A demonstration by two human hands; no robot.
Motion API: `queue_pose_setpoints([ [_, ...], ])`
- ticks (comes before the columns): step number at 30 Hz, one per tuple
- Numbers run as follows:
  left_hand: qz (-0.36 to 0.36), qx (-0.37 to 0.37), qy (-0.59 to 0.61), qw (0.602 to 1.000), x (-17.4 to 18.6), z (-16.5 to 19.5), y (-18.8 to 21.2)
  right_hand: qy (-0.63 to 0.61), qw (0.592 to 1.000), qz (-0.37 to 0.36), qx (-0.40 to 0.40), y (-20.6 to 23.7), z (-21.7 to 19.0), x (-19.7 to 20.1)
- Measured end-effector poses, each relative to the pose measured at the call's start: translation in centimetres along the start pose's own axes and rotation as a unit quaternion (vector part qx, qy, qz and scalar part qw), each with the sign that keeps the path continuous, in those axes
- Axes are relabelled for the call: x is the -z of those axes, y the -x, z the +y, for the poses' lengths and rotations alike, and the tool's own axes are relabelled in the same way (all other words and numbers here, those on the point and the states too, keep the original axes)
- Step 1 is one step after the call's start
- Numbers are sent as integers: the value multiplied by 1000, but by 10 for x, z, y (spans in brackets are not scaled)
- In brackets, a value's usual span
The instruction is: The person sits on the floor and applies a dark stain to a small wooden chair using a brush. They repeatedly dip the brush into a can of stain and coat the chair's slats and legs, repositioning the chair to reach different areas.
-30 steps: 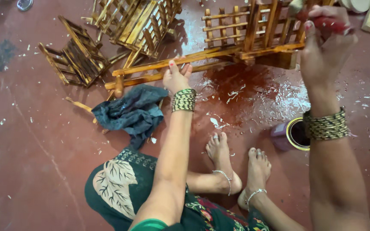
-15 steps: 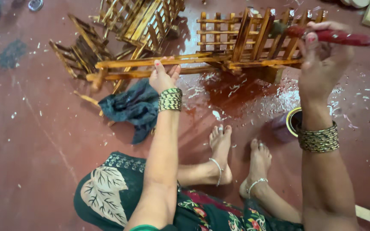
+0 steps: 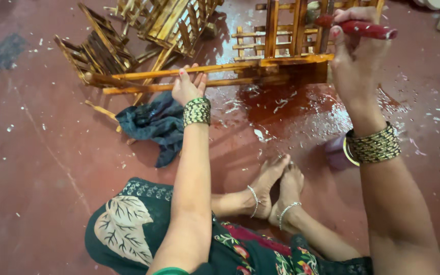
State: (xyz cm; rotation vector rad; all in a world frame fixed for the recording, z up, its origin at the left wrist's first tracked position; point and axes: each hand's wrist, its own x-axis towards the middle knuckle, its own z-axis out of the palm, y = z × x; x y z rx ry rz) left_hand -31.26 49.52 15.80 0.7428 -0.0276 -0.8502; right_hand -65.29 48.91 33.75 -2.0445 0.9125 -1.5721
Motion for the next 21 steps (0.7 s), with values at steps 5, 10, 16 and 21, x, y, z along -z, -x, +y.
queue_pose_setpoints([
  [5,82,-64,33,994,0,-29,-4,31,999,-19,17,-4,8,-12],
  [10,80,-361,-282,885,-39,-37,49,94,995,-18,30,2,-3,-25],
  [16,-109,-423,-659,612,-82,-18,114,20,998,-37,49,-2,1,-31],
  [21,-123,-359,-662,646,-88,-19,109,90,995,-49,15,-22,1,-30],
])
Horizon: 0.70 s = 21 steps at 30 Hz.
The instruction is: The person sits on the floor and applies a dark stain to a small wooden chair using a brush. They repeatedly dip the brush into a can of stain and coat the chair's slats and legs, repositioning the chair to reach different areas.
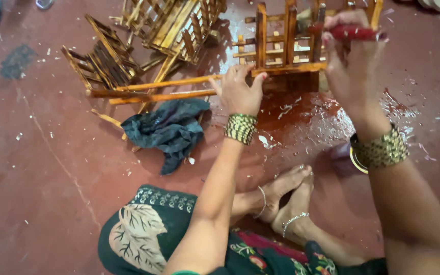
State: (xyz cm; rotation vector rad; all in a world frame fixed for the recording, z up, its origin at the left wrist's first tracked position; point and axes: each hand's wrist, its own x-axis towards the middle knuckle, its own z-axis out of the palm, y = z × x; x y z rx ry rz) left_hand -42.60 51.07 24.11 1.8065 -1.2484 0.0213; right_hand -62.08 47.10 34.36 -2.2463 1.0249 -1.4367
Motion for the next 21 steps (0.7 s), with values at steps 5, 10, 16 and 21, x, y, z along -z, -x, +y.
queue_pose_setpoints([
  [5,42,-8,14,999,-6,0,-5,-352,919,104,-142,-21,-24,38],
  [10,7,64,26,998,-6,1,-14,-159,971,-16,-176,-2,-19,123],
  [16,41,12,28,999,-18,1,-21,9,902,-241,-359,72,44,209],
  [21,51,-2,38,998,-31,-4,-32,4,888,-269,-372,170,95,196],
])
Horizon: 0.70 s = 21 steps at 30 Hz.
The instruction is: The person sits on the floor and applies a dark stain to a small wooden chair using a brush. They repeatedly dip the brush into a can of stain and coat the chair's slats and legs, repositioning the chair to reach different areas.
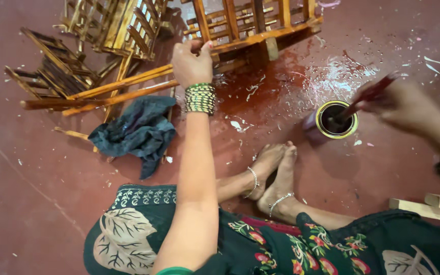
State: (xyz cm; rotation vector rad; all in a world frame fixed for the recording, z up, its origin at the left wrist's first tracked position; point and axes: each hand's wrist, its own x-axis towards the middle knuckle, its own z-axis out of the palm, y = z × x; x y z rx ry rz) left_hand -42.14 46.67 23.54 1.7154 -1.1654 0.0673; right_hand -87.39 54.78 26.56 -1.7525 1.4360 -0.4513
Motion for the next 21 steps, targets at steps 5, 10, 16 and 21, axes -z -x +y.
queue_pose_setpoints([
  [5,-4,19,28,999,-9,-6,2,35,997,45,49,-3,48,-76],
  [10,20,-10,22,1000,-14,-13,3,53,993,87,58,-10,45,-71],
  [16,9,-8,33,999,-18,-11,11,114,977,134,121,-18,35,-34],
  [21,-25,8,62,998,-18,-13,12,68,975,163,136,-38,31,-35],
])
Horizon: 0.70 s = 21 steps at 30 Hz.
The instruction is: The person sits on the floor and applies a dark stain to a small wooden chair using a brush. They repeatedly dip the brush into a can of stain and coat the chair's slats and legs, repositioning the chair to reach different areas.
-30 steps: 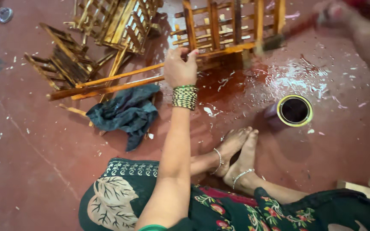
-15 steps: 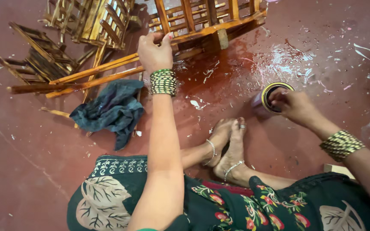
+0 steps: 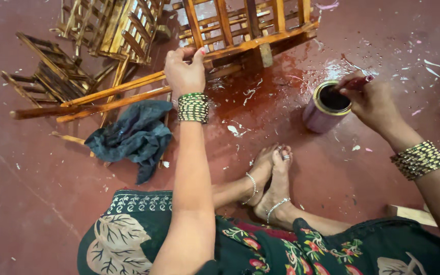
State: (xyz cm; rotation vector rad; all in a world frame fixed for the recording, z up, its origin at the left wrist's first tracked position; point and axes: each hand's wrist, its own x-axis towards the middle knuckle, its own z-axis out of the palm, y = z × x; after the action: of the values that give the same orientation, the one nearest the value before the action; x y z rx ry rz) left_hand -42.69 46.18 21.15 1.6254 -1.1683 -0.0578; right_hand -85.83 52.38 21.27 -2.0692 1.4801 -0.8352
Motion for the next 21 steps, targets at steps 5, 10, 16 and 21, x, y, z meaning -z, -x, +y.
queue_pose_setpoints([
  [5,-10,-19,21,1000,-1,-3,-4,6,1000,-10,20,-15,-2,13],
  [10,2,-3,14,1000,-3,-1,-2,-57,993,-74,-76,-16,-6,36],
  [16,-3,3,23,1000,0,-1,2,-26,983,-55,-171,-23,-5,71],
  [21,20,-8,-2,1000,-3,-4,5,-114,989,5,-93,-23,4,94],
])
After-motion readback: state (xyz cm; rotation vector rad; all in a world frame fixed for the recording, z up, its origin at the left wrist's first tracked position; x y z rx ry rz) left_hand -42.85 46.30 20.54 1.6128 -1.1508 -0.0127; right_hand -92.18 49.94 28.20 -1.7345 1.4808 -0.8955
